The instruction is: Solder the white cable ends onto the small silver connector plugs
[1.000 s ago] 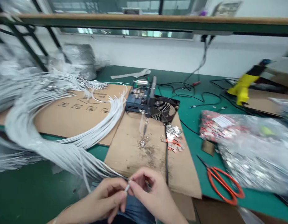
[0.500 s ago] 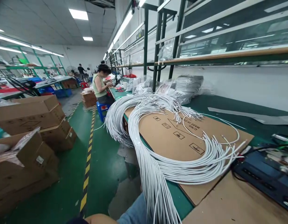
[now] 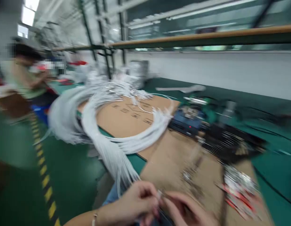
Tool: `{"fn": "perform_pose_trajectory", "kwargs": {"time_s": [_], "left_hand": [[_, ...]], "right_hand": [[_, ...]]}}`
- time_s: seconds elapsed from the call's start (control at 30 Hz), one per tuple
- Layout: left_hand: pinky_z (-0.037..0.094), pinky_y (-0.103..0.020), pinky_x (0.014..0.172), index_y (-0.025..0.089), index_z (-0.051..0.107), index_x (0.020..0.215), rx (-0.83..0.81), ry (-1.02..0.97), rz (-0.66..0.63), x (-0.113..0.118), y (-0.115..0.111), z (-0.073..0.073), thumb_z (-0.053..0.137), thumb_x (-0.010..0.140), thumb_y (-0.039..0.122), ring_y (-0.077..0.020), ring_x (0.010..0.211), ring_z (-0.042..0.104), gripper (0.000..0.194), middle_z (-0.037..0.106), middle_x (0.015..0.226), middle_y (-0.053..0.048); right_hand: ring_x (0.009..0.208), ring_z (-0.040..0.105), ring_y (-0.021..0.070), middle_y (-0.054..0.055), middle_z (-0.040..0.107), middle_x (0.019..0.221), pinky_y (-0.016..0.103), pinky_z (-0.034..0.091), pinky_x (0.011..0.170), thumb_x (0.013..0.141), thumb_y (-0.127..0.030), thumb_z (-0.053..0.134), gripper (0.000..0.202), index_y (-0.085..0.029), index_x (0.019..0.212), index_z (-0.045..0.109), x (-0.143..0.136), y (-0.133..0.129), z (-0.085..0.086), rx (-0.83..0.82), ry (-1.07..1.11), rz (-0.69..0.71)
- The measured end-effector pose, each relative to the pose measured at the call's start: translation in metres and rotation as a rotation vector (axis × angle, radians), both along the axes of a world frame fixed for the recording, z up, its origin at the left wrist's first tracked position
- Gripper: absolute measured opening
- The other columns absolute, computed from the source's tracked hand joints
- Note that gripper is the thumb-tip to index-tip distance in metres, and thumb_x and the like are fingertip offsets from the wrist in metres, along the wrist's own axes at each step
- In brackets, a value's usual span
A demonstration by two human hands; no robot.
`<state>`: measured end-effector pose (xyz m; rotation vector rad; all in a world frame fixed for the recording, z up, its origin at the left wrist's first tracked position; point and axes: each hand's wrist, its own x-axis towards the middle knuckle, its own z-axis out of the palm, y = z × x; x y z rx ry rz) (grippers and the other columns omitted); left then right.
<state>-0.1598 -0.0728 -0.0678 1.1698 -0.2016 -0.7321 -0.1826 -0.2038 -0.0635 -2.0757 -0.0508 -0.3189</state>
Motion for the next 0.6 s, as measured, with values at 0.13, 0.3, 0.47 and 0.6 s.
{"fn": "perform_pose_trajectory", "kwargs": {"time_s": [0.13, 0.3, 0.47, 0.6], "left_hand": [[0.028, -0.014, 0.032, 0.018, 0.046, 0.066, 0.05, -0.024, -0.063, 0.01, 0.01, 0.002, 0.064, 0.071, 0.051, -0.0046, 0.032, 0.034, 0.039, 0.042, 0.042, 0.008], [0.03, -0.015, 0.042, 0.014, 0.059, 0.064, 0.162, -0.193, 0.011, 0.017, 0.016, 0.005, 0.066, 0.073, 0.028, -0.006, 0.046, 0.04, 0.019, 0.047, 0.054, 0.004], [0.032, -0.018, 0.049, 0.014, 0.063, 0.062, 0.235, -0.373, 0.076, 0.015, 0.017, 0.01, 0.064, 0.074, 0.02, -0.009, 0.054, 0.043, 0.014, 0.05, 0.058, 0.002], [0.031, -0.018, 0.044, 0.015, 0.056, 0.062, 0.204, -0.298, 0.107, 0.009, 0.011, 0.013, 0.062, 0.076, 0.026, -0.0079, 0.046, 0.039, 0.019, 0.045, 0.054, 0.004]], "right_hand": [[0.054, 0.054, 0.0152, 0.003, 0.059, 0.059, 0.025, 0.041, 0.048, 0.081, -0.026, 0.057, 0.019, -0.018, 0.069, 0.069, -0.014, -0.007, 0.019, 0.035, 0.068, 0.007], [0.058, 0.053, 0.0133, 0.002, 0.06, 0.062, 0.023, 0.037, 0.052, 0.078, -0.02, 0.059, 0.013, -0.016, 0.069, 0.067, -0.006, -0.007, 0.036, 0.011, 0.136, -0.009], [0.057, 0.051, 0.0121, 0.001, 0.059, 0.06, 0.022, 0.036, 0.052, 0.077, -0.018, 0.059, 0.015, -0.015, 0.063, 0.063, -0.008, -0.007, 0.039, 0.027, 0.105, 0.023], [0.052, 0.045, 0.0111, -0.001, 0.048, 0.053, 0.022, 0.034, 0.048, 0.08, -0.017, 0.055, 0.022, -0.015, 0.058, 0.054, -0.007, 0.004, 0.027, 0.032, -0.062, -0.039]]}}
